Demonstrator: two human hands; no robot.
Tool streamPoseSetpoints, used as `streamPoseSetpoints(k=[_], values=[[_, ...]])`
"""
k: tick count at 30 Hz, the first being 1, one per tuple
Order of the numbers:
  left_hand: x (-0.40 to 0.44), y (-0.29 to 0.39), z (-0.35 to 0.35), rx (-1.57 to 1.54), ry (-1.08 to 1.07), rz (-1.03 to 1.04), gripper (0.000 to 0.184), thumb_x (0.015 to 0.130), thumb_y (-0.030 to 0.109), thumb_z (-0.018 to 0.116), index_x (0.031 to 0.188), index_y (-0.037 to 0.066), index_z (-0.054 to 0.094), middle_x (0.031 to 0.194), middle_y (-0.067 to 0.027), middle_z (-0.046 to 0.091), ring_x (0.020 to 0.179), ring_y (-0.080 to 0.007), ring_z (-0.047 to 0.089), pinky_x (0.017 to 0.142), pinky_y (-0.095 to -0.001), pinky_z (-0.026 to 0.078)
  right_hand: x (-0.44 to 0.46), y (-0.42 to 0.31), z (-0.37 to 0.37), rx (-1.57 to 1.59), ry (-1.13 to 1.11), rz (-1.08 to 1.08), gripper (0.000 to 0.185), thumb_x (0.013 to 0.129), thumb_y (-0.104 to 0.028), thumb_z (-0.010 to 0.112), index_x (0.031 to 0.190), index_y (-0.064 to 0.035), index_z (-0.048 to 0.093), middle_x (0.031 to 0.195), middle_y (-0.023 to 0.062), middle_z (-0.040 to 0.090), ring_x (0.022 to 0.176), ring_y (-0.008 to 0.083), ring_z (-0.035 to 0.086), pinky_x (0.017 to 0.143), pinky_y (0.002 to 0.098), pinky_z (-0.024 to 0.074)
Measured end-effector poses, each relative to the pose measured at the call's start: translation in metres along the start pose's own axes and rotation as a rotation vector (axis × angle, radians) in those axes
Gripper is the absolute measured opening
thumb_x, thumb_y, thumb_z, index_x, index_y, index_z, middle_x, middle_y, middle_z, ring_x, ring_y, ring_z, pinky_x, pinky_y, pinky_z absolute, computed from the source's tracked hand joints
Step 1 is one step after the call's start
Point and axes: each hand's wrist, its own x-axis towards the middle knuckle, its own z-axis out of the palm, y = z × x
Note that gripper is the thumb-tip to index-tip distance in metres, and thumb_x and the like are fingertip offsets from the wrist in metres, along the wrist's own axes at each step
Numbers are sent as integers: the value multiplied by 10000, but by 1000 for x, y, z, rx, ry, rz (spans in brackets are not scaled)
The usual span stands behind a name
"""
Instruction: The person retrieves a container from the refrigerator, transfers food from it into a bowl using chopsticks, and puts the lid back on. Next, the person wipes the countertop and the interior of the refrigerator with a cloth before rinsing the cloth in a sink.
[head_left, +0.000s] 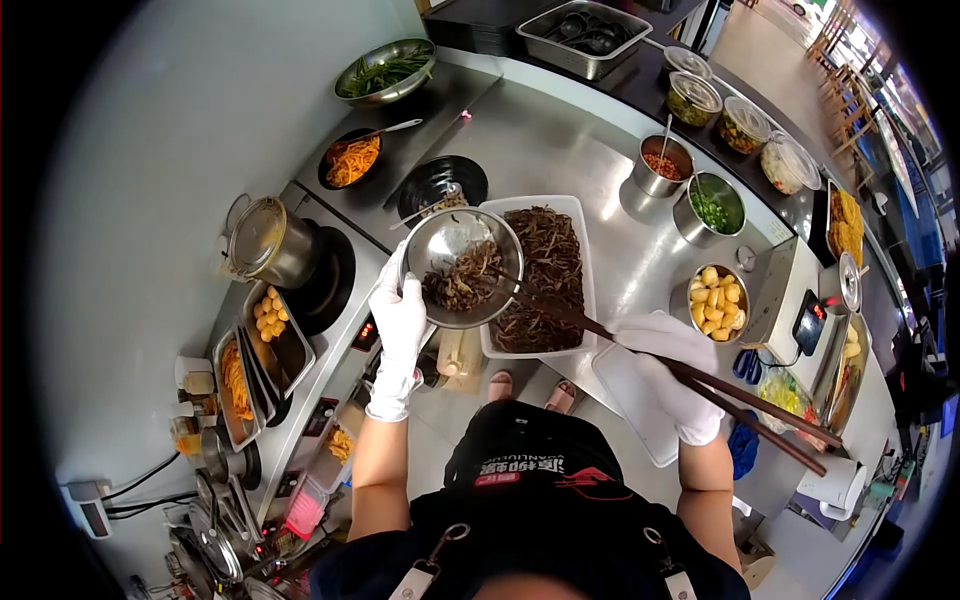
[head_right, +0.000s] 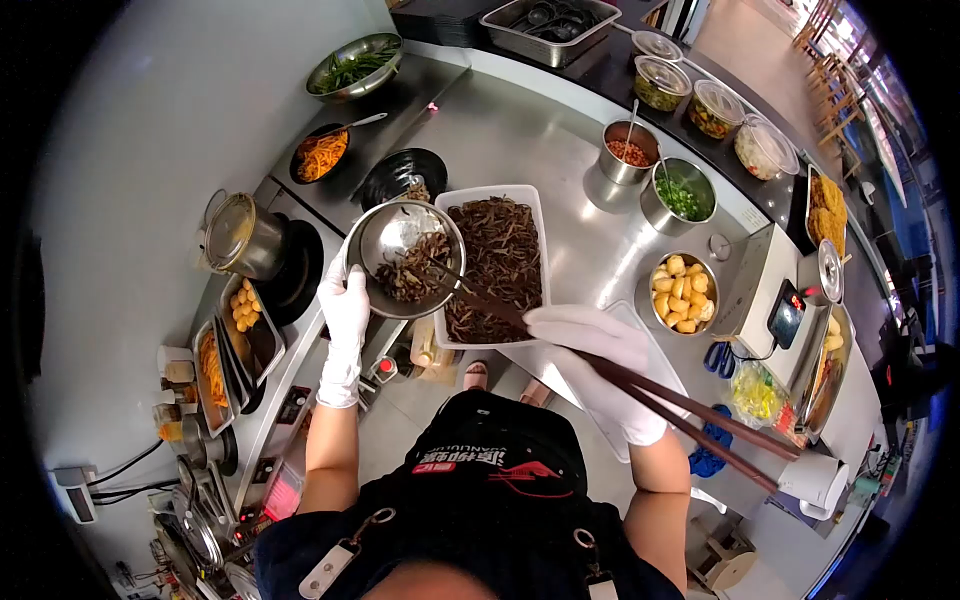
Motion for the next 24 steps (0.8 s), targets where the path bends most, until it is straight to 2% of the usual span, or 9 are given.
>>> streamPoseSetpoints(k=[3, 6, 10, 11, 13, 15, 19, 20, 24], values=[[2, -16, -10, -47, 12, -47, 385, 835, -57, 446, 1197, -26, 574, 1099, -117, 635, 1004, -160, 579, 908, -273, 427, -13, 16, 1, 174, 233, -76, 177, 753, 17, 580, 911, 66, 644, 984, 196, 645, 874, 291, 624, 827, 340, 482], [5, -32, -24, -45, 24, -88, 319, 876, -47, 466, 1172, -40, 587, 1043, -67, 653, 917, -107, 573, 837, -243, 451, -19, 24, 5, 111, 422, 97, 160, 785, 3, 573, 911, 65, 649, 963, 187, 643, 914, 277, 613, 845, 338, 471], [-1, -52, -44, 21, 62, -37, 335, 865, -53, 457, 1176, -38, 580, 1067, -84, 654, 930, -115, 584, 854, -247, 444, -9, 41, 28, -146, 171, 223, 151, 807, 14, 577, 934, 47, 652, 993, 143, 654, 934, 254, 606, 854, 317, 464], [-4, -55, -49, 72, 57, -16, 369, 848, -16, 472, 1208, -41, 548, 1097, -171, 649, 1003, -195, 610, 903, -283, 429, -7, 37, 39, -48, 138, 232, 151, 791, 17, 602, 931, 34, 655, 974, 141, 657, 972, 282, 601, 868, 340, 468], [-8, -63, -53, 212, 90, 67, 402, 825, -26, 471, 1219, -24, 546, 1088, -191, 645, 945, -210, 634, 855, -284, 455, -17, 78, 66, 51, 108, 119, 159, 769, 1, 636, 926, 16, 654, 956, 122, 660, 1020, 293, 592, 882, 354, 472], [-12, -70, -56, 243, 38, -82, 421, 807, -31, 474, 1221, -9, 551, 1054, -203, 649, 881, -224, 650, 796, -288, 476, -11, 84, 83, -102, 39, 115, 163, 761, -10, 651, 923, 6, 645, 946, 103, 659, 1041, 298, 587, 887, 363, 478], [-17, -84, -53, 330, -7, -118, 438, 789, -34, 481, 1216, 12, 564, 945, -195, 667, 724, -224, 652, 681, -296, 494, 9, 107, 110, -258, 31, -98, 121, 731, -14, 670, 844, -8, 627, 905, 82, 653, 979, 296, 590, 841, 360, 490], [-18, -86, -47, 259, 60, -3, 431, 786, -30, 489, 1207, 10, 571, 857, -173, 668, 662, -218, 625, 662, -290, 489, 11, 112, 113, -269, 44, -77, 104, 731, -7, 668, 826, -9, 624, 885, 80, 651, 945, 293, 593, 820, 355, 497], [-20, -81, -42, 292, 4, -169, 316, 823, -10, 504, 1126, -23, 597, 865, -166, 676, 722, -187, 634, 682, -296, 481, 24, 104, 112, -213, 17, 51, 104, 749, -55, 674, 843, -29, 637, 875, 76, 657, 837, 275, 628, 757, 344, 515]])
